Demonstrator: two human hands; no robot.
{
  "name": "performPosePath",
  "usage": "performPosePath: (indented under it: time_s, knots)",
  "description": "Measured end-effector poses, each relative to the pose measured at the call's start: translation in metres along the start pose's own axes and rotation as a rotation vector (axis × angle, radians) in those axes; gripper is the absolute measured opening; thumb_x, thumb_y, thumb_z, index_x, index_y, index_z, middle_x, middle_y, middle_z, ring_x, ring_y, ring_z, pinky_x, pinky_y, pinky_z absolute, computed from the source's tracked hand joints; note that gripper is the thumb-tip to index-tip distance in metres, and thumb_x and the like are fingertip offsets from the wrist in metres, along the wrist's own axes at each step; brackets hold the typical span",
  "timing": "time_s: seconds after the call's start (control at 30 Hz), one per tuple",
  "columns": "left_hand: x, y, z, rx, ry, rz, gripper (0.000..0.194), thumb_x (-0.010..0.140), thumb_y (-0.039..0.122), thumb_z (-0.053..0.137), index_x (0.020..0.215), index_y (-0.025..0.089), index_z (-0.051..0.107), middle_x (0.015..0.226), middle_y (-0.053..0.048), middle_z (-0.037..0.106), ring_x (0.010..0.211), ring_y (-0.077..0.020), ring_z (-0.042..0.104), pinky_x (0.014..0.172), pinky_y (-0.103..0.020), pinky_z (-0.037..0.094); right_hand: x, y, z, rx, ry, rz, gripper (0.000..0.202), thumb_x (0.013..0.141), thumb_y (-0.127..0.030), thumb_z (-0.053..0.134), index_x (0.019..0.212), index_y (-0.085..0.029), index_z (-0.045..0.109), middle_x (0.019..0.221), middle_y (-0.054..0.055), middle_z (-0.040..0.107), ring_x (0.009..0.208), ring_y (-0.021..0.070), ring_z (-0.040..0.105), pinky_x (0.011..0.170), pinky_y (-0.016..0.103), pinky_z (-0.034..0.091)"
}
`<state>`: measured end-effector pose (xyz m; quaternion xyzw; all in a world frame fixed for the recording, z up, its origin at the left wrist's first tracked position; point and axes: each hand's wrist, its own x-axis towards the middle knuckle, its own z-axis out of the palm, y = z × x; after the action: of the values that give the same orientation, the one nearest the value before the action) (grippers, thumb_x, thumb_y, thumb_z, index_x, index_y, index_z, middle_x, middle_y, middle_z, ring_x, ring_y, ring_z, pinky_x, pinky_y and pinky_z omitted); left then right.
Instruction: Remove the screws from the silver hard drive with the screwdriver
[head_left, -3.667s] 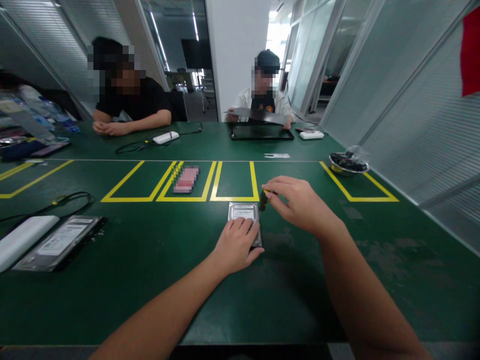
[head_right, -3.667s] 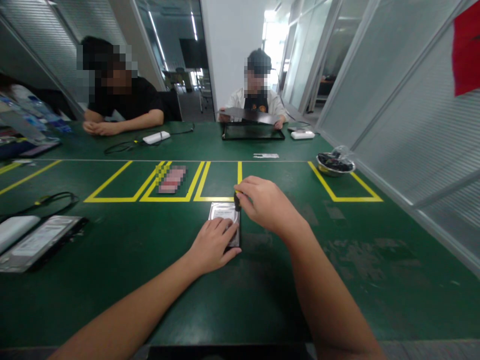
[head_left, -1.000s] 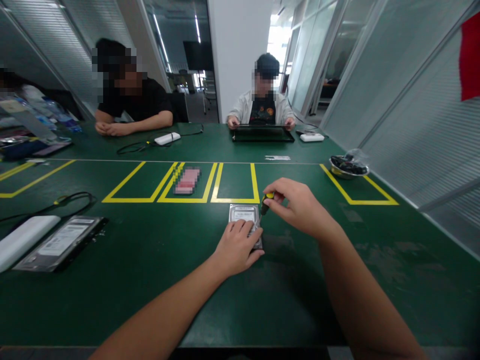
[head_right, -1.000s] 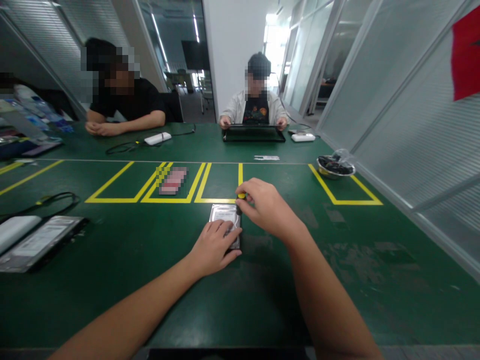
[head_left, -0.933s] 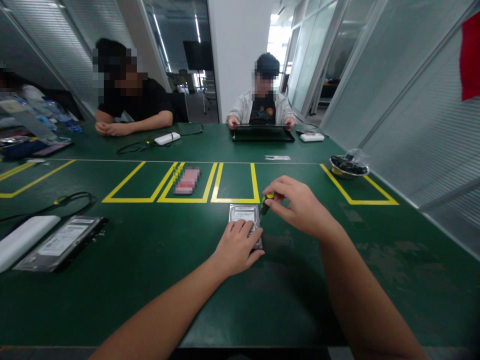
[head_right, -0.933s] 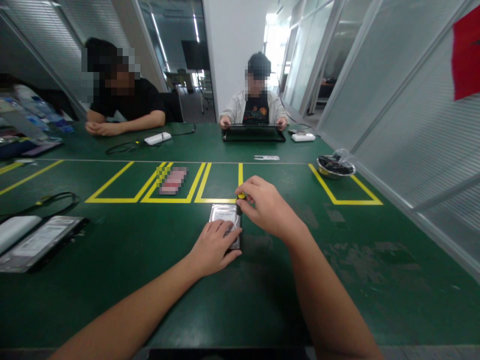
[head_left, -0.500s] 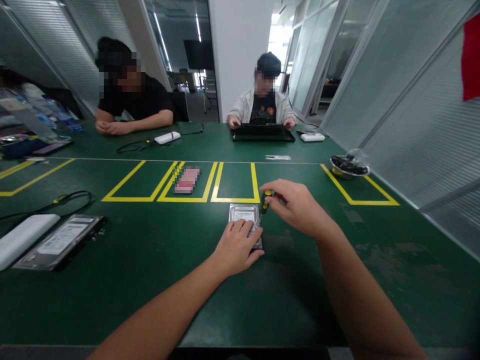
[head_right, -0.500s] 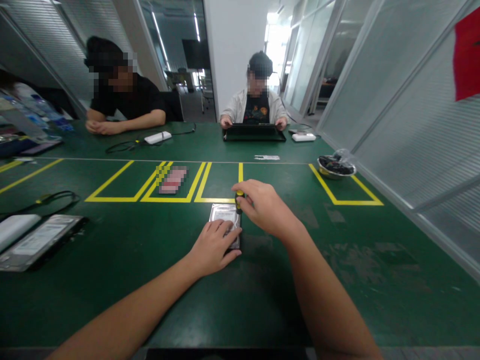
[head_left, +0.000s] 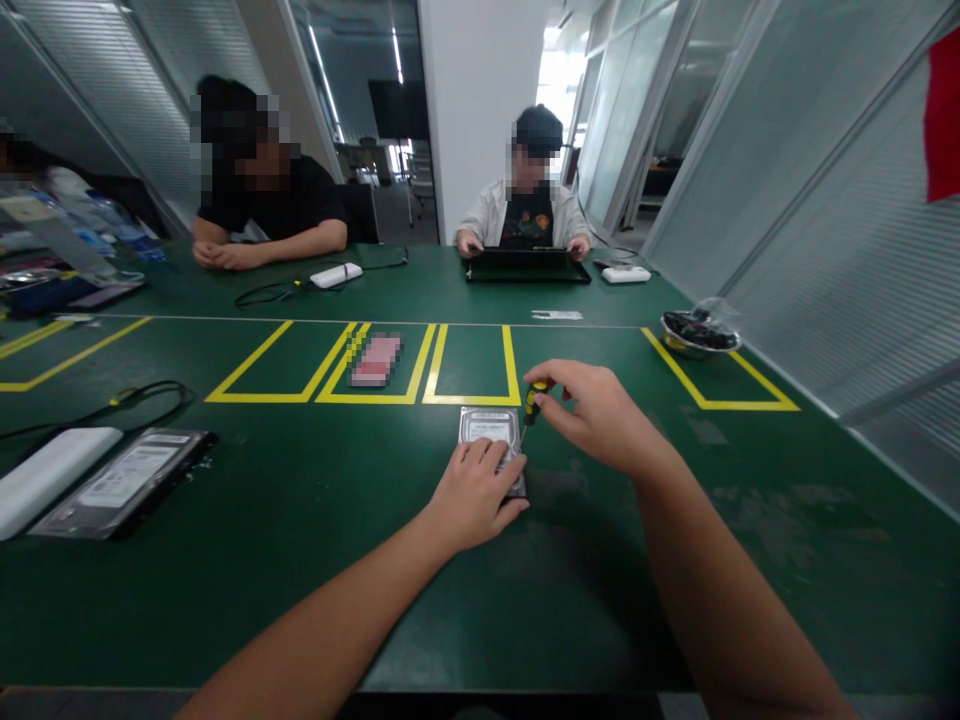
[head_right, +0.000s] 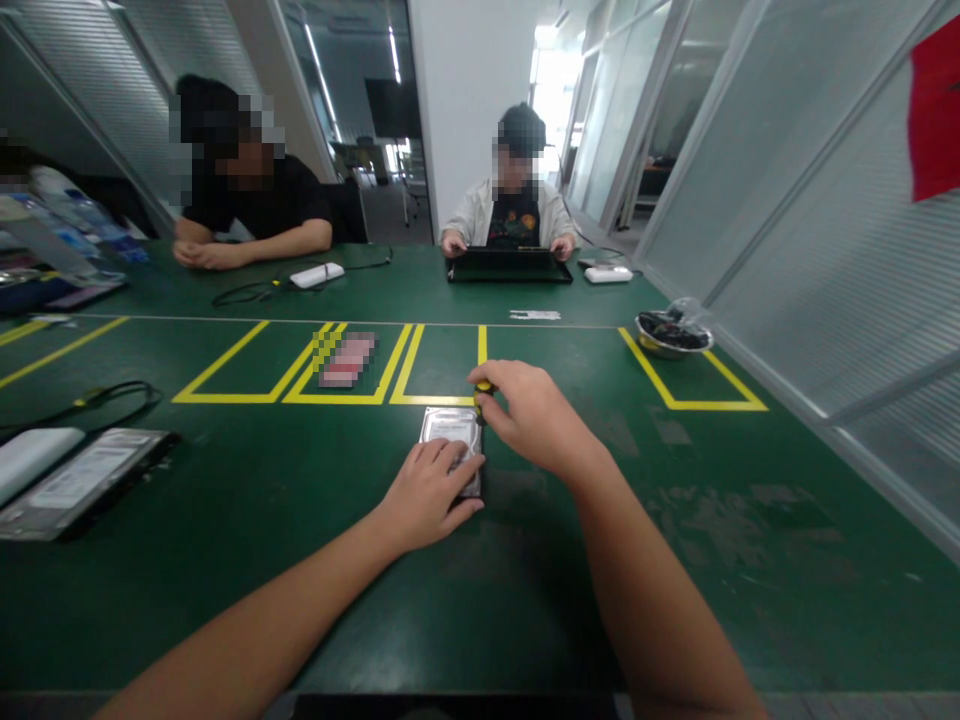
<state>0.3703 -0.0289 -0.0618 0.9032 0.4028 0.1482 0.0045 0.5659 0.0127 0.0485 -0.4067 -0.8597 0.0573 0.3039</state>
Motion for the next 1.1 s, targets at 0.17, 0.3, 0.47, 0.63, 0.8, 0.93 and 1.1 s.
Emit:
performPosePath:
  time_s: [0.17, 0.3, 0.47, 0.63, 0.8, 0.93, 1.1]
  knots:
    - [-0.0002, 0.0005, 0.0, 0.002, 0.003, -0.006, 0.054, 0.086, 0.049, 0.062, 0.133, 0.025, 0.052, 0.124, -0.012, 0.054, 0.113, -0.0315, 0.046, 0.094, -0.047, 0.038, 0.0, 0.0015, 0.001, 0.031, 0.033, -0.032, 0.015, 0.089, -0.02, 0.059, 0.101, -0.019, 0.067, 0.111, 0.009, 0.063, 0.098, 0.0203, 0.062, 0.082, 0.034, 0.052]
    - [-0.0002, 0.0004, 0.0002, 0.001, 0.008, -0.005, 0.053, 0.086, 0.049, 0.062, 0.132, 0.025, 0.053, 0.124, -0.012, 0.054, 0.114, -0.0316, 0.046, 0.095, -0.047, 0.038, 0.0007, 0.0016, -0.0016, 0.012, 0.021, -0.051, 0.017, 0.09, -0.016, 0.055, 0.099, -0.019, 0.068, 0.101, 0.007, 0.067, 0.096, 0.02, 0.063, 0.087, 0.036, 0.051]
    - [-0.0005, 0.0004, 0.0003, -0.002, 0.001, -0.003, 0.053, 0.086, 0.048, 0.061, 0.132, 0.024, 0.053, 0.123, -0.012, 0.054, 0.114, -0.0316, 0.046, 0.095, -0.047, 0.038, -0.0009, 0.0006, -0.0044, 0.032, -0.004, -0.051, 0.026, 0.089, -0.01, 0.05, 0.106, -0.019, 0.067, 0.11, 0.006, 0.071, 0.104, 0.0203, 0.066, 0.095, 0.037, 0.051]
    - [-0.0005, 0.0003, 0.0004, -0.005, -0.004, -0.003, 0.053, 0.087, 0.049, 0.06, 0.133, 0.024, 0.052, 0.123, -0.012, 0.054, 0.114, -0.0316, 0.046, 0.095, -0.047, 0.038, -0.0025, -0.0007, -0.004, 0.037, -0.03, 0.0, 0.029, 0.089, -0.009, 0.05, 0.11, -0.019, 0.066, 0.114, 0.005, 0.072, 0.106, 0.0212, 0.067, 0.096, 0.037, 0.051]
    - [-0.0006, 0.0005, -0.0006, 0.0, -0.01, -0.009, 0.053, 0.087, 0.049, 0.06, 0.133, 0.024, 0.051, 0.124, -0.012, 0.053, 0.114, -0.0316, 0.045, 0.095, -0.046, 0.038, -0.0001, -0.002, -0.0025, 0.047, 0.012, -0.046, 0.013, 0.088, -0.016, 0.058, 0.099, -0.02, 0.065, 0.109, 0.007, 0.07, 0.103, 0.0207, 0.065, 0.091, 0.035, 0.05]
    - [-0.0012, 0.0004, -0.0013, -0.002, -0.01, -0.006, 0.053, 0.087, 0.048, 0.06, 0.133, 0.024, 0.051, 0.125, -0.012, 0.053, 0.115, -0.0316, 0.045, 0.095, -0.046, 0.038, 0.0017, -0.0008, -0.0003, -0.019, 0.039, -0.036, 0.008, 0.088, -0.015, 0.059, 0.093, -0.019, 0.064, 0.097, 0.006, 0.069, 0.092, 0.0196, 0.064, 0.084, 0.033, 0.05]
    - [-0.0017, 0.0001, -0.0004, -0.002, -0.012, -0.002, 0.053, 0.087, 0.048, 0.06, 0.134, 0.024, 0.051, 0.125, -0.012, 0.053, 0.115, -0.0316, 0.045, 0.095, -0.046, 0.038, -0.0002, 0.0002, 0.0006, 0.005, 0.019, -0.004, 0.025, 0.088, -0.013, 0.056, 0.112, -0.018, 0.064, 0.107, 0.005, 0.072, 0.096, 0.0194, 0.067, 0.09, 0.033, 0.052]
